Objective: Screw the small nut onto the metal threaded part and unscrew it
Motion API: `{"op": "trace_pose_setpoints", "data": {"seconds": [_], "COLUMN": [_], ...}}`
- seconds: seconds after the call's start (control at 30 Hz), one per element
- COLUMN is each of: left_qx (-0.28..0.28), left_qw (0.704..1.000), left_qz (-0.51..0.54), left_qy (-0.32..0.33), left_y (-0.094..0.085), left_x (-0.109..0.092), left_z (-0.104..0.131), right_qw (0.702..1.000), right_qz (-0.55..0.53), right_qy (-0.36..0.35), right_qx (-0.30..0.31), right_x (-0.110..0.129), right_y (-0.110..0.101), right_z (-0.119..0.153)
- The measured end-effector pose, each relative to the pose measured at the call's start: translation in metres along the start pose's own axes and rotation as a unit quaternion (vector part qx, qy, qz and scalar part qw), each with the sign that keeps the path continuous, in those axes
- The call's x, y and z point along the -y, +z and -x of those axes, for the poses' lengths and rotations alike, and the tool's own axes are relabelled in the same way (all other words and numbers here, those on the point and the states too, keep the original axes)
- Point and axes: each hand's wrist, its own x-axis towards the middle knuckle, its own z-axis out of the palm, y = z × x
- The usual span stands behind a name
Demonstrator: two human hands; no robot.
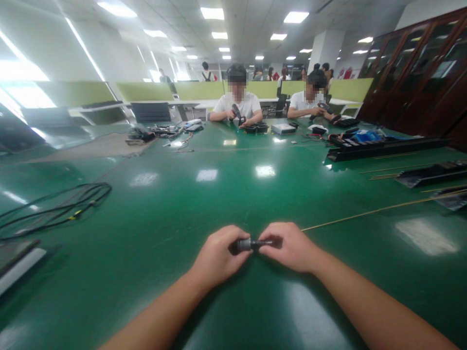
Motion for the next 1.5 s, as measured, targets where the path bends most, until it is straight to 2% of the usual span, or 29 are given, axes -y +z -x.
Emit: {"op": "trace_pose_setpoints", "data": {"seconds": [1.5], "left_qx": [-0.010], "left_qw": [0.999], "left_qz": [-0.011], "left_qy": [-0.035], "left_y": [-0.0038], "left_x": [0.0072], "left_z": [0.0000], "right_qw": [0.999], "right_qz": [0.003], "right_qy": [0.038], "right_qx": [-0.026], "right_x": [-0.0066], "right_y": [-0.0037], "right_z": [-0.0006]}}
